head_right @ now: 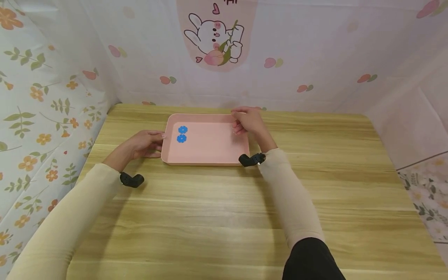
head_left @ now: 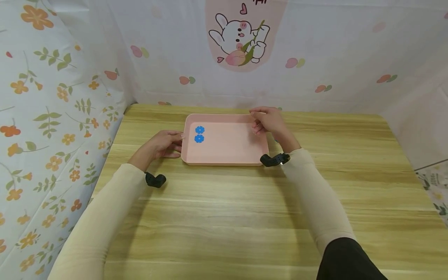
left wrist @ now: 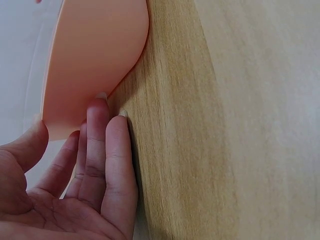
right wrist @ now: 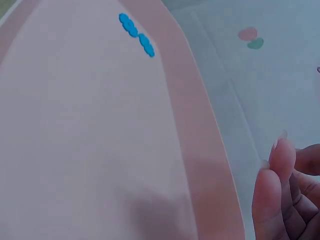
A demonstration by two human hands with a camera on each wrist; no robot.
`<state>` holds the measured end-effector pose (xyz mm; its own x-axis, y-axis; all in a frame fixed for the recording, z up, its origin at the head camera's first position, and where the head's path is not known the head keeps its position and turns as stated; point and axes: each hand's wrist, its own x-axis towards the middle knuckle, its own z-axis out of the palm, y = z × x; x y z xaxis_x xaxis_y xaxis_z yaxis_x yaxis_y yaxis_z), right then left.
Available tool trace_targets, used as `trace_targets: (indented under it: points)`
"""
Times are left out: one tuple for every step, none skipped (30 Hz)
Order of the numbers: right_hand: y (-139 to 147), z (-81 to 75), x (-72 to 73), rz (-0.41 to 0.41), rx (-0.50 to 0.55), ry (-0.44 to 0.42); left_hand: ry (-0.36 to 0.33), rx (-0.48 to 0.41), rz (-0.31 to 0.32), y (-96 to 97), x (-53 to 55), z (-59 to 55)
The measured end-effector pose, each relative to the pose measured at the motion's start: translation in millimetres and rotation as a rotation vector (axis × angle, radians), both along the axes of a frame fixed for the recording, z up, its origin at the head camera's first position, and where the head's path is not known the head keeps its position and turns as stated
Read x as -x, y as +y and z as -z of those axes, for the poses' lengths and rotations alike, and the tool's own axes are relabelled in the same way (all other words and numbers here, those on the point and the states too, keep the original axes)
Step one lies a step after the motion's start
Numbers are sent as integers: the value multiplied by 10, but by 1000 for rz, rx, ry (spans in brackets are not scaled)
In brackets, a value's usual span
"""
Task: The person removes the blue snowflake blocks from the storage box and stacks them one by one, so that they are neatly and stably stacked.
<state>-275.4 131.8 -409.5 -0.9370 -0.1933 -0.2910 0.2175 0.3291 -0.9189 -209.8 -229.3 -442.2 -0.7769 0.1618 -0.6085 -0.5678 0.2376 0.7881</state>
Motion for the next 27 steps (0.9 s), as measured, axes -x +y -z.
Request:
trace_targets:
  points:
    - [-40,-1,3,-4,6,-2,1,2,1,-1,-1,-1]
    - [-78,-2,5,-8,9,-2,1,2,1,-2,-3,-3]
    - [-115,0,7,-12,15,-4,2,1,2,-2,-5,-4]
    - [-150,1,10,-20,20,-8,3,-1,6,-2,-9,-4]
    - [-187,5,13,-26,27,-15,2,-1,8,-4,-12,-4]
    - [-222,7,15,-36,33,-20,1,0,10,-7,-16,-2]
    - [-259,10,18,-38,40,-25,0,0,10,-10,-20,0]
    - [-294,13,23,-44,44,-24,-1,1,10,-13,-23,4]
    - [-328,15,28,-52,50,-25,-1,1,11,-16,-26,6]
    - [-362,15,31,-59,52,-22,-2,1,8,-19,-27,8]
    - [-393,17,36,-65,52,-23,-2,3,5,-23,-28,10]
    - [-423,20,41,-72,50,-20,-1,2,3,-24,-28,12]
    - [-454,24,44,-77,49,-19,0,0,1,-25,-27,14]
    - [-481,28,47,-83,44,-20,2,-2,1,-24,-25,15]
    - [-508,32,47,-90,39,-25,3,-3,1,-22,-23,16]
    - [-535,39,49,-95,33,-32,4,-3,2,-20,-20,17]
    - [-563,49,51,-101,24,-41,4,-4,2,-17,-18,17]
    - [-592,61,51,-107,19,-46,4,-5,3,-13,-15,16]
    - [-620,73,51,-111,12,-55,4,-6,3,-9,-13,14]
    - [-648,86,51,-120,1,-60,4,-5,4,-6,-10,12]
    - [-676,101,51,-128,-7,-63,5,-6,5,-3,-9,9]
    - [-706,121,51,-136,-13,-65,5,-6,5,-2,-9,8]
    - [-737,141,48,-145,-15,-67,6,-7,6,-1,-9,6]
    - [-766,164,48,-153,-11,-71,6,-7,7,-1,-10,5]
    - [-794,183,45,-164,-13,-72,6,-8,8,0,-10,5]
    - [-822,199,40,-179,-18,-73,5,-7,6,0,-10,3]
    - [-848,219,35,-188,-16,-77,4,-8,5,1,-10,4]
